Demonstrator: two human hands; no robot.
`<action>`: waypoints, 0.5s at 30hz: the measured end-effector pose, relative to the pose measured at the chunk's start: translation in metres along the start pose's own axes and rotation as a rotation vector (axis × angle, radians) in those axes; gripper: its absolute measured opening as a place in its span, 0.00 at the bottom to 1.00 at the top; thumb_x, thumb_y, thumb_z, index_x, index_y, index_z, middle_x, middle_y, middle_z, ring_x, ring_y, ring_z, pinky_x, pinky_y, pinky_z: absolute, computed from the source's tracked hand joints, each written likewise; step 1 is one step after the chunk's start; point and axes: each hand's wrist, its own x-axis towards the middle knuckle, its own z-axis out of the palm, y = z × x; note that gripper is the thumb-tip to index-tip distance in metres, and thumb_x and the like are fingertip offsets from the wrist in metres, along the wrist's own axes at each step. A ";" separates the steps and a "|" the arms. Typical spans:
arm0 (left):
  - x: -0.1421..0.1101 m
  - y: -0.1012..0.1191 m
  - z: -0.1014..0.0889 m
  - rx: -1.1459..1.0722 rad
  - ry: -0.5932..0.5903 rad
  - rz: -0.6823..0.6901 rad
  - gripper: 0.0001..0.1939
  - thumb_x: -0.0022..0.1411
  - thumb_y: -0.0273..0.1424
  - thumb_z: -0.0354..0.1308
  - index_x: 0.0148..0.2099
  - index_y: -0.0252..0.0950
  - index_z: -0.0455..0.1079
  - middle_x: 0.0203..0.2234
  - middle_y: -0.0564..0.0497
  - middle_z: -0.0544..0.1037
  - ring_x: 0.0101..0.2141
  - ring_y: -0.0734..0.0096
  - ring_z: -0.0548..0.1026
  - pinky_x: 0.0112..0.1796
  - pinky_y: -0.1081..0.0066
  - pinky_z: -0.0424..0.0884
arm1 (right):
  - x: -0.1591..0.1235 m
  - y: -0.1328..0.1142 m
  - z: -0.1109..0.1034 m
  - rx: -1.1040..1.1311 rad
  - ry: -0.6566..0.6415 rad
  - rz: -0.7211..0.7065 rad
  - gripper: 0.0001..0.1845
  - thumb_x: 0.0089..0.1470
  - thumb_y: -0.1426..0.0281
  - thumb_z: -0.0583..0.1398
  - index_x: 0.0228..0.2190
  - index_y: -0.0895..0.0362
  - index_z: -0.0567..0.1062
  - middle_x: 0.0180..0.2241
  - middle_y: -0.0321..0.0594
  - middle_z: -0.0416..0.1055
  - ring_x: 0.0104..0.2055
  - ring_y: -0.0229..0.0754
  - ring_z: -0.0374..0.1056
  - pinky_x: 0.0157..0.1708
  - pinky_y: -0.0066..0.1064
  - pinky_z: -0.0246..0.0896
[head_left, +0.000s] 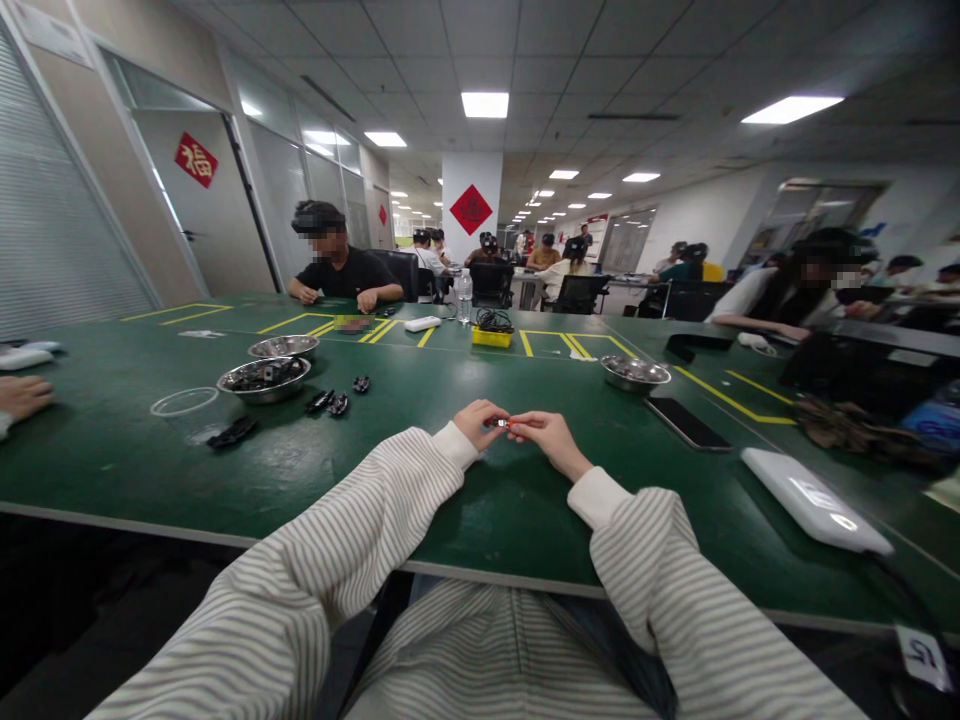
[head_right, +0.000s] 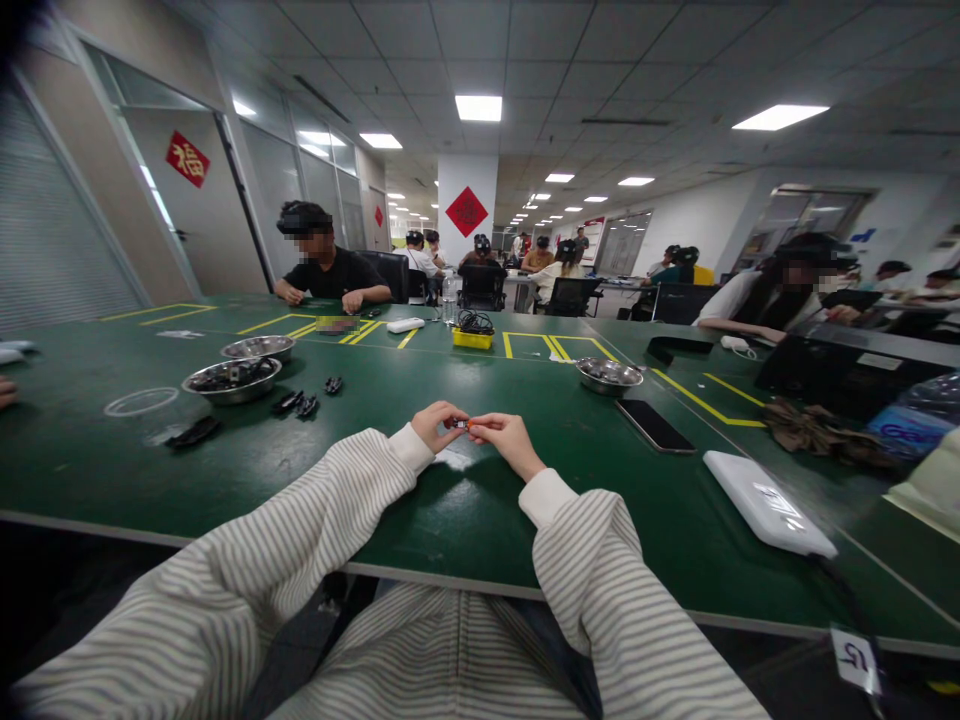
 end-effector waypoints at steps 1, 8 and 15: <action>0.000 0.000 0.000 0.002 0.002 0.000 0.08 0.50 0.30 0.53 0.34 0.33 0.67 0.25 0.51 0.70 0.24 0.79 0.64 0.28 0.76 0.65 | 0.000 0.000 0.000 0.000 0.000 0.002 0.14 0.32 0.67 0.63 0.26 0.61 0.74 0.23 0.41 0.72 0.26 0.40 0.68 0.27 0.31 0.63; 0.000 0.003 -0.002 0.007 -0.006 0.018 0.08 0.51 0.31 0.52 0.33 0.33 0.67 0.25 0.51 0.70 0.24 0.78 0.64 0.28 0.76 0.65 | 0.001 0.002 0.000 -0.025 -0.002 -0.007 0.14 0.33 0.66 0.62 0.26 0.61 0.75 0.23 0.41 0.72 0.25 0.39 0.68 0.27 0.31 0.63; -0.001 0.001 0.000 0.009 0.010 0.040 0.10 0.52 0.32 0.51 0.37 0.32 0.66 0.25 0.51 0.69 0.25 0.78 0.65 0.30 0.76 0.65 | 0.000 0.000 0.000 -0.093 -0.008 -0.029 0.12 0.36 0.67 0.61 0.26 0.61 0.73 0.23 0.41 0.72 0.24 0.38 0.67 0.22 0.26 0.60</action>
